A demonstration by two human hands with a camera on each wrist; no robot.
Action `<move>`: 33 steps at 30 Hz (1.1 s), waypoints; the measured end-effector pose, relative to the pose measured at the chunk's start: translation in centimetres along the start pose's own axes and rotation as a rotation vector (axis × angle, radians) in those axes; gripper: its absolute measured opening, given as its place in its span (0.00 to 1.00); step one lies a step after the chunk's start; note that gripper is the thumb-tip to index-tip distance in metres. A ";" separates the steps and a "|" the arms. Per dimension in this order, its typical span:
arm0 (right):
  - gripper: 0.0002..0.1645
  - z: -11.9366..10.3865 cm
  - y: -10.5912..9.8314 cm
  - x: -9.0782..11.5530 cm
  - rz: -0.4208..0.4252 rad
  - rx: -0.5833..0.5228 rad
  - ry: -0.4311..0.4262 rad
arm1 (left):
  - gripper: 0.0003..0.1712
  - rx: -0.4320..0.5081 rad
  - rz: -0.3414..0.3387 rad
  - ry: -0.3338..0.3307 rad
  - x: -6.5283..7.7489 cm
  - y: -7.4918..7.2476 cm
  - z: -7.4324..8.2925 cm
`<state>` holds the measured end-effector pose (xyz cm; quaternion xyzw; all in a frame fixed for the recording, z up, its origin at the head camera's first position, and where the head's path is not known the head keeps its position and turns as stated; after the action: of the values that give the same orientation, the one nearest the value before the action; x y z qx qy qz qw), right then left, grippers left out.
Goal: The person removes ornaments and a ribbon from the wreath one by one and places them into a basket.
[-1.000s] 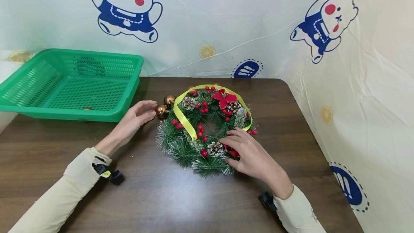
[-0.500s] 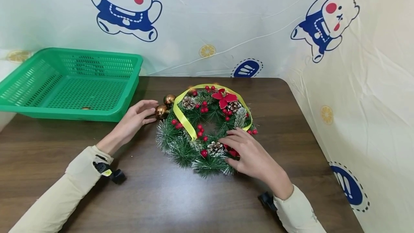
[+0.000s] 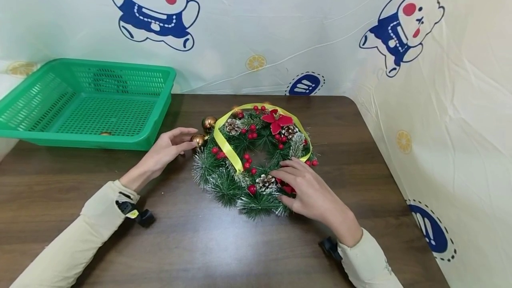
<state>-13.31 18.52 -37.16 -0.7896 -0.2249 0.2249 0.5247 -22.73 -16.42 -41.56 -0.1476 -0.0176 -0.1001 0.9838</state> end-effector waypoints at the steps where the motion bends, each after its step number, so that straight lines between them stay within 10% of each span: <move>1: 0.31 0.0 0.0 0.0 0.002 0.002 -0.001 | 0.28 -0.002 0.003 0.001 0.0 -0.1 0.0; 33: 0.31 0.0 0.1 0.0 -0.003 0.007 0.010 | 0.26 0.104 0.043 0.066 0.3 -0.3 1.7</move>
<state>-13.33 18.51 -37.23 -0.7886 -0.2225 0.2210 0.5290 -22.51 -16.29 -39.84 -0.0932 0.0128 -0.0825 0.9921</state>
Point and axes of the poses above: each hand's wrist, its own x-axis away from the middle knuckle, its own y-axis out of the palm, z = x × y, the point moved 5 cm from there along -x, towards the middle knuckle, and after that the axes turned 4 degrees about y, right-handed, at the moved point
